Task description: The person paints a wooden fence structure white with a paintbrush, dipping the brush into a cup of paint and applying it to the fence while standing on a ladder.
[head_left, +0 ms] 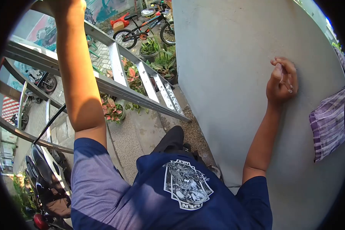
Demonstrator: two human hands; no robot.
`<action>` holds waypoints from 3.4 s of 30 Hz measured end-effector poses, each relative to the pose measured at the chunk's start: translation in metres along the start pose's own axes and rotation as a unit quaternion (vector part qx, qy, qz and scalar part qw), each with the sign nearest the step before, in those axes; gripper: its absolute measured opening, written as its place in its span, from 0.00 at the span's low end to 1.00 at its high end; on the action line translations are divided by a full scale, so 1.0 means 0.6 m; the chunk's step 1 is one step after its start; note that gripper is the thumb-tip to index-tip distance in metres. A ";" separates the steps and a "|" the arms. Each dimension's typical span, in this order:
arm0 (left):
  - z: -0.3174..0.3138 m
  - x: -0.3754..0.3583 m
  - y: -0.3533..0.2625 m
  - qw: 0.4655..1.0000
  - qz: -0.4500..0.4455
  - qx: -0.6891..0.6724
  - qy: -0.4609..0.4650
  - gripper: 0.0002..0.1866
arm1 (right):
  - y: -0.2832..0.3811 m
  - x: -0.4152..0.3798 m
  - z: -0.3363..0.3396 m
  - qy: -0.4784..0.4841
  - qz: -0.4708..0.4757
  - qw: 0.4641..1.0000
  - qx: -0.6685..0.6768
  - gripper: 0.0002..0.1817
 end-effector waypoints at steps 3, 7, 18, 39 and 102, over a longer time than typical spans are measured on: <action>0.090 0.028 -0.042 0.995 -0.076 0.032 0.048 0.28 | -0.001 -0.007 0.003 0.051 -0.002 0.999 -0.018 0.05; 0.107 0.007 -0.163 0.950 -0.261 0.172 0.007 0.28 | 0.002 -0.002 0.013 0.104 -0.010 0.995 -0.002 0.05; 0.312 0.152 -0.064 0.896 -0.169 0.411 -0.006 0.60 | 0.005 0.004 0.021 0.151 -0.011 0.988 0.037 0.04; 0.360 0.113 -0.077 0.967 0.025 0.252 -0.007 0.21 | 0.100 0.074 -0.412 0.282 -0.089 0.918 0.264 0.06; 0.283 -0.032 -0.251 0.938 0.111 0.245 -0.219 0.38 | 0.550 0.266 -1.130 0.610 0.042 0.358 0.706 0.27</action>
Point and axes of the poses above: each hand's wrist, its own x-axis towards the middle knuckle, its own z-axis out of the back of the hand, y = z × x, the point moved 3 cm from there along x, towards the middle knuckle, and after that the axes turned 13 degrees about -x, right-handed, at the moved point
